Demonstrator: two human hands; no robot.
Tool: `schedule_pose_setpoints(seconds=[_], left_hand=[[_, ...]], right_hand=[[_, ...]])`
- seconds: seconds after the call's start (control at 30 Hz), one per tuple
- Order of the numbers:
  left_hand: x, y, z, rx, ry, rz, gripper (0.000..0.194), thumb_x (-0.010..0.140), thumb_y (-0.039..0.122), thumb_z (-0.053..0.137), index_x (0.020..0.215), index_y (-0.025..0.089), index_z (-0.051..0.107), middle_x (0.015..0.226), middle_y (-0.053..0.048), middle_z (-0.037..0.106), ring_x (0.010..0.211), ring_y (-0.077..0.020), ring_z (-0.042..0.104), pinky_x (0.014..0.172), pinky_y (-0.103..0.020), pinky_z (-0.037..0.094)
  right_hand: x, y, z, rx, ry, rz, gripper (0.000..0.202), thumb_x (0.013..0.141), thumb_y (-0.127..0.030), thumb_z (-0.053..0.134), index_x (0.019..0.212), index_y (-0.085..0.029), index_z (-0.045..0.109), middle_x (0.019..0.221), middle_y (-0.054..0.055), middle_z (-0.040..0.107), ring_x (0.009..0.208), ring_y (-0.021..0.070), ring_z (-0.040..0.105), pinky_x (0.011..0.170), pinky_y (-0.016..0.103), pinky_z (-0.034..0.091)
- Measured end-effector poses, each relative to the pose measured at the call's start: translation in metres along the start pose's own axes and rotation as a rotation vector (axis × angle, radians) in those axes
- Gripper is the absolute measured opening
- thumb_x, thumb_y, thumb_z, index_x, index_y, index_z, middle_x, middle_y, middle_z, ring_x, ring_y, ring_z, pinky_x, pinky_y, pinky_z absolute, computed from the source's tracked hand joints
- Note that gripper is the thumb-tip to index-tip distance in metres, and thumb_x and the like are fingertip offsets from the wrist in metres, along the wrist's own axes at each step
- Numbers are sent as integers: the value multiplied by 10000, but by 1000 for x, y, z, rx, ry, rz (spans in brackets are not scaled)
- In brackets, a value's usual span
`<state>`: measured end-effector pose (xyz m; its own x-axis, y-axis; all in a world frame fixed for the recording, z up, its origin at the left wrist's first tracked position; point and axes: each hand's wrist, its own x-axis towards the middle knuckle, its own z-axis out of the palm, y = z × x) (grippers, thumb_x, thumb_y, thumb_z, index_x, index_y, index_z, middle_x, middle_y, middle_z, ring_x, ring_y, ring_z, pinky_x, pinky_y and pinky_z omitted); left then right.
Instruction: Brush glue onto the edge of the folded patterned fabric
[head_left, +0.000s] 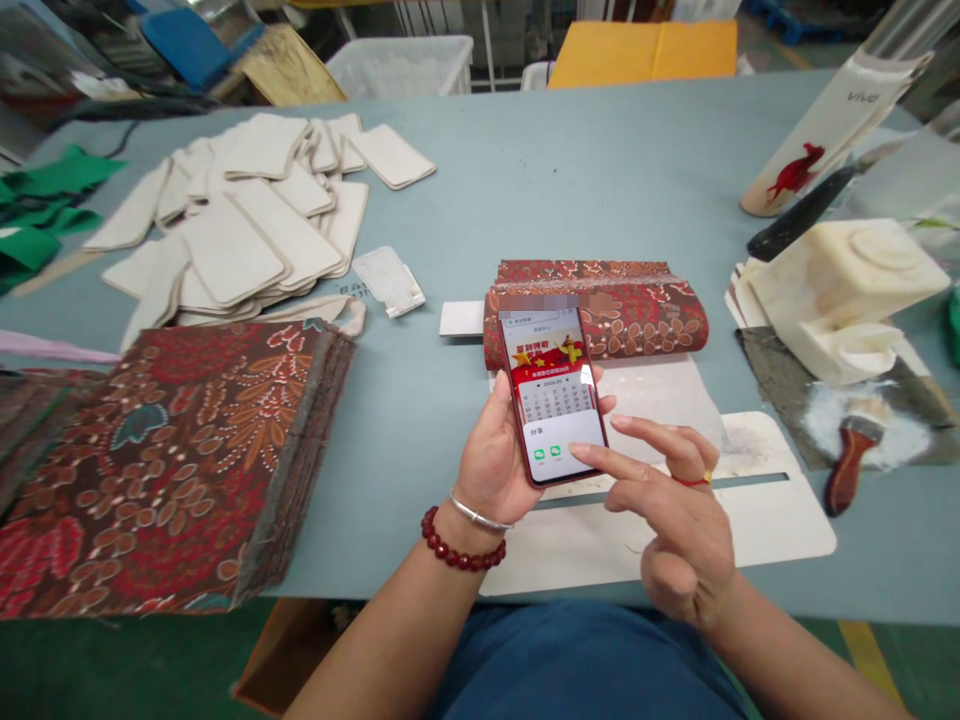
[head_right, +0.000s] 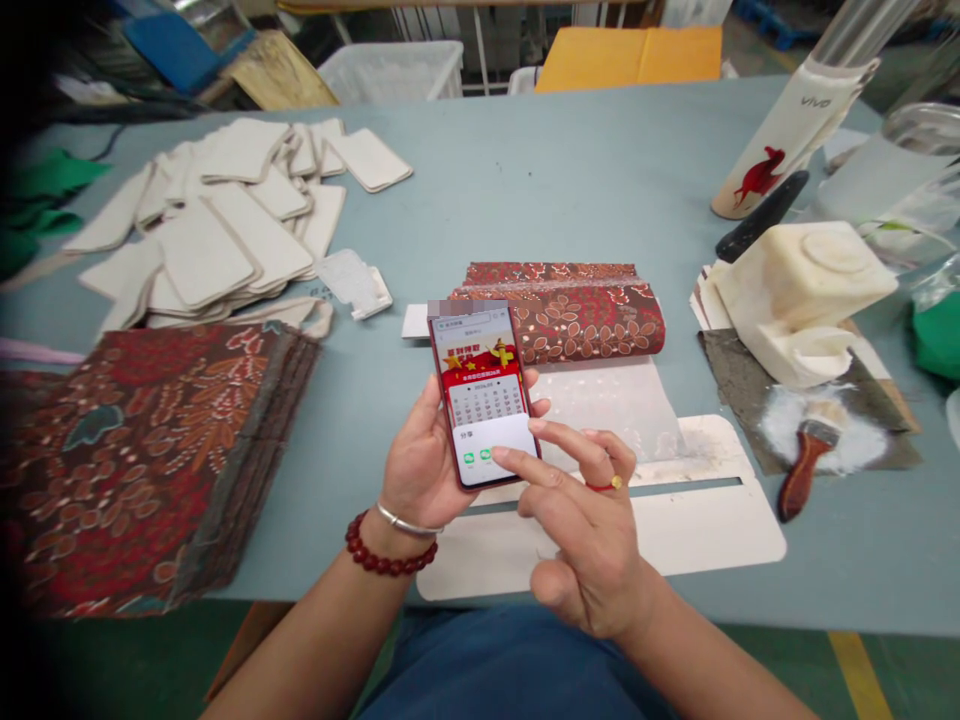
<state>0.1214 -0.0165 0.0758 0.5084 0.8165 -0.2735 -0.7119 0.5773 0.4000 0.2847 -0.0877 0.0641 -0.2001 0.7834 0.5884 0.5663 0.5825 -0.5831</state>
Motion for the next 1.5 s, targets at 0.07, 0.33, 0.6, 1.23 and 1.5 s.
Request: schedule_pose_setpoints(seconds=[0.07,0.33,0.6,1.23,1.5], left_hand=[[0,0,-2,0,-16,4,681,1044,589,210,1360,139,610,1407,-160,603,1191,-339,644,1044,-501,470],[0,1,-2,-3,-18,-11,644,1035,604,255,1417,194,572,1456,-147,565,1268,-358,594,1008,-518,502],[-1,1,-2,23,-34,-11,650,1041,599,226,1390,196,597,1479,-143,542,1245,-356,607,956,-502,535],[-5,-7,-6,5,-41,-29,620,1053,563,259,1394,169,596,1426,-153,592,1291,-321,580,1101,-487,435],[-7,-10,-9,-17,-73,-49,627,1058,551,234,1379,167,611,1414,-157,603,1233,-324,623,995,-482,512]], right_hand=[[0,4,-2,-15,19,1,683,1021,-670,77,798,-244,563,1144,-5,752,1309,279,534,1123,490,213],[1,11,-7,-43,68,3,655,1028,-649,91,827,-252,572,1105,8,761,1298,286,544,1084,502,262],[0,13,-7,-49,73,36,692,1013,-681,72,799,-251,570,1104,-9,763,1284,293,550,1069,510,250],[8,15,-6,-10,105,33,666,1024,-662,102,840,-250,592,1135,10,753,1292,302,533,1086,515,246],[21,15,-7,-16,123,29,617,1035,-644,151,888,-245,598,1202,21,731,1317,307,515,1083,521,267]])
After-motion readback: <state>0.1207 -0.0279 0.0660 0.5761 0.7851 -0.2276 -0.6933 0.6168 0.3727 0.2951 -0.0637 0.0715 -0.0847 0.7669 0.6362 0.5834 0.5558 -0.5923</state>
